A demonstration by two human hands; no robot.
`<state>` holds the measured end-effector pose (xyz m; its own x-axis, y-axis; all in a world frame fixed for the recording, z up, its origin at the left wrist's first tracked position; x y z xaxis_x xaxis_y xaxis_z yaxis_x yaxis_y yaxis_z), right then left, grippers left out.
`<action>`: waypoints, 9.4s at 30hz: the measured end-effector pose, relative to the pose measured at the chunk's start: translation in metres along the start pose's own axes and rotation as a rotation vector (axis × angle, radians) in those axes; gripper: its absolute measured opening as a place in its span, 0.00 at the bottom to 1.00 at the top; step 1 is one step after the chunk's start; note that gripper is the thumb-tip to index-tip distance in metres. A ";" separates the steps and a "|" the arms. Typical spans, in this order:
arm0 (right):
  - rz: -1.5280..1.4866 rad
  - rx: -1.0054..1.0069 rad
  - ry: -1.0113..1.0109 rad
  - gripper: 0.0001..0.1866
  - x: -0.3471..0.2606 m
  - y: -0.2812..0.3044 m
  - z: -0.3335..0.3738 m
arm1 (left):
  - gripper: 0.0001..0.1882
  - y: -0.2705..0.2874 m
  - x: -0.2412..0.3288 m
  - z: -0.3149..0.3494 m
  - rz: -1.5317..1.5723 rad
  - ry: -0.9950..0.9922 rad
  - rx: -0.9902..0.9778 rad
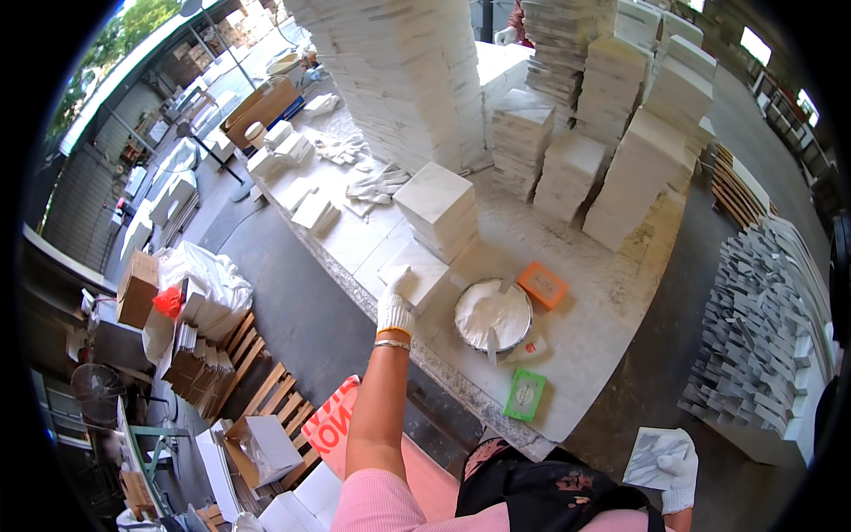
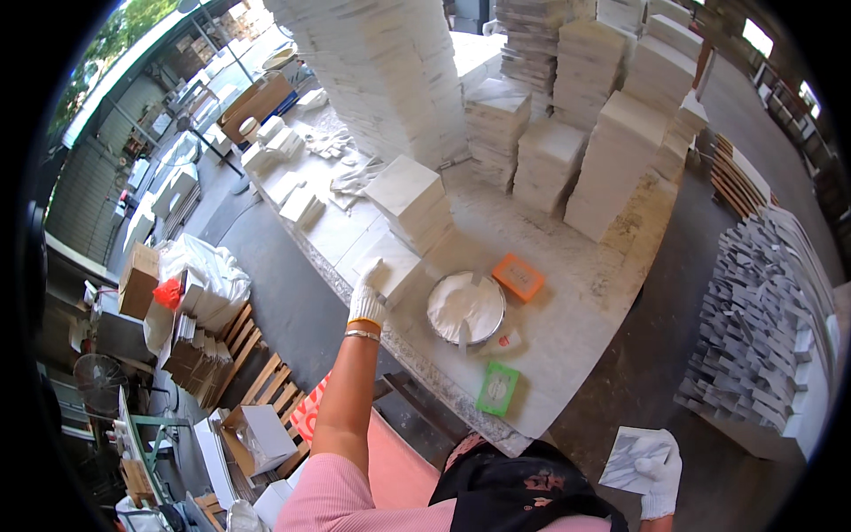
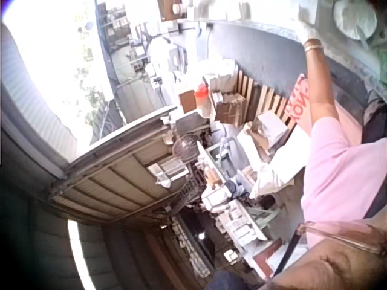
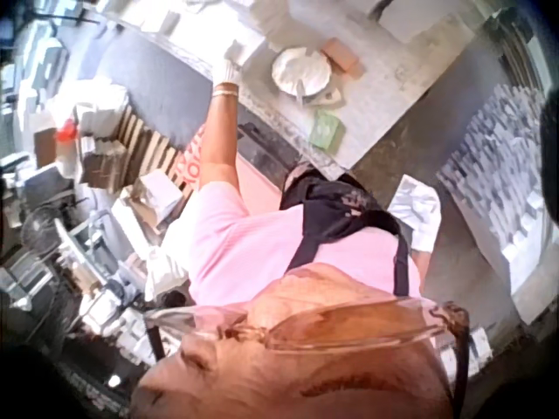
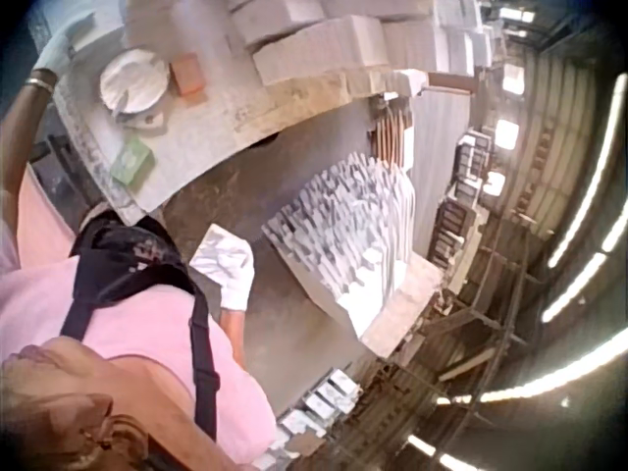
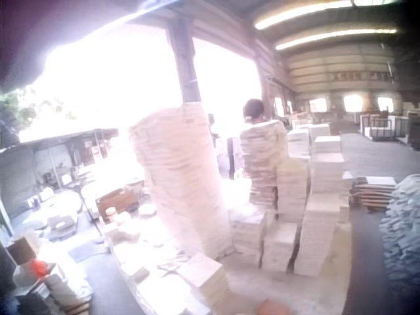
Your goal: The person picks up white rectangular blocks from a table and stacks them onto a nearby rack. The person handles the blocks one at a time, placing them in neat rows. The workspace is a workshop with stacks of materials and tools visible.
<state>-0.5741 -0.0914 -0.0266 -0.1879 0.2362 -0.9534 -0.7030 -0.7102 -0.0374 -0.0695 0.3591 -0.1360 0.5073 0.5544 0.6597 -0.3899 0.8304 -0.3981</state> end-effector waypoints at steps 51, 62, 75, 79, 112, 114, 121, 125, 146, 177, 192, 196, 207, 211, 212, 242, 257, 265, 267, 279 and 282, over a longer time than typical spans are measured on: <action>0.413 -1.030 0.250 0.50 -0.102 -0.517 -0.112 | 0.14 0.022 0.050 0.113 0.073 0.011 -0.375; 0.264 -0.594 -0.165 0.34 -0.041 -0.315 -0.142 | 0.14 0.000 0.056 0.053 -0.026 0.112 -0.169; 0.240 -0.480 -0.231 0.33 -0.004 -0.274 -0.123 | 0.17 -0.003 0.094 0.048 -0.544 0.255 -0.218; 0.209 -0.495 -0.228 0.32 -0.005 -0.270 -0.122 | 0.22 0.001 0.113 0.051 -0.892 0.219 -0.241; -0.153 0.083 -0.184 0.27 0.039 0.210 0.017 | 0.31 -0.115 -0.180 0.394 -1.098 0.242 -0.700; -0.199 0.177 -0.174 0.24 0.037 0.265 0.049 | 0.29 -0.158 -0.233 0.415 -1.123 0.304 -0.773; -0.175 0.407 -0.151 0.32 0.049 0.355 0.102 | 0.21 -0.274 -0.361 0.487 -1.349 0.439 -0.988; -0.269 0.437 -0.135 0.37 0.062 0.371 0.101 | 0.19 -0.328 -0.417 0.495 -1.534 0.370 -1.134; 0.855 1.105 -0.080 0.36 0.003 0.648 -0.037 | 0.27 -0.690 -0.703 0.556 -1.921 -0.428 -1.746; 1.510 1.079 -0.210 0.27 -0.068 0.969 -0.226 | 0.45 -0.942 -1.174 0.730 -2.151 -1.831 -2.179; 1.246 0.968 -0.362 0.35 -0.077 0.991 -0.252 | 0.32 -0.931 -1.178 0.685 -1.416 -2.081 -2.224; 1.233 0.983 -0.357 0.32 -0.075 0.996 -0.250 | 0.18 -0.938 -1.172 0.704 -1.335 -1.808 -2.398; 1.248 1.008 -0.333 0.21 -0.079 0.998 -0.247 | 0.14 -0.966 -1.197 0.723 -1.348 -1.731 -2.744; 1.215 0.981 -0.360 0.21 -0.081 0.998 -0.247 | 0.18 -0.970 -1.196 0.729 -1.275 -1.886 -2.758; 1.227 1.001 -0.345 0.21 -0.081 0.999 -0.248 | 0.19 -0.971 -1.193 0.730 -1.333 -1.907 -2.739; 0.472 0.263 0.050 0.53 -0.031 0.763 -0.177 | 0.31 -0.402 -0.663 0.583 -0.962 0.077 -0.630; 0.146 -0.679 -0.035 0.31 0.018 0.355 -0.160 | 0.24 -0.053 -0.516 0.680 -0.025 -0.141 0.144; 0.135 -0.741 -0.178 0.26 0.030 0.235 -0.197 | 0.26 -0.007 -0.407 0.619 0.280 -0.225 0.135; 0.155 -0.678 -0.174 0.29 0.038 0.206 -0.203 | 0.26 -0.001 -0.364 0.588 0.271 -0.247 0.179; 0.136 -0.680 -0.143 0.33 -0.005 0.044 -0.233 | 0.19 -0.004 -0.095 0.374 0.237 -0.325 0.079; 0.017 -0.634 -0.160 0.33 -0.005 0.027 -0.214 | 0.22 0.001 -0.030 0.309 0.189 -0.278 -0.001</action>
<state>-0.4455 -0.2542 -0.0871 -0.3296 0.2826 -0.9008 -0.1673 -0.9565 -0.2389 -0.3227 0.3262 0.0411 0.1969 0.6620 0.7231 -0.4564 0.7147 -0.5300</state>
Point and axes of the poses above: each hand's wrist, its own z-axis away from the middle knuckle, its own y-axis out of the back of the hand, x = y × z, the point moved 2 cm from there along -z, towards the middle knuckle, and after that the axes turned 10 degrees about y, right-handed, at the moved point
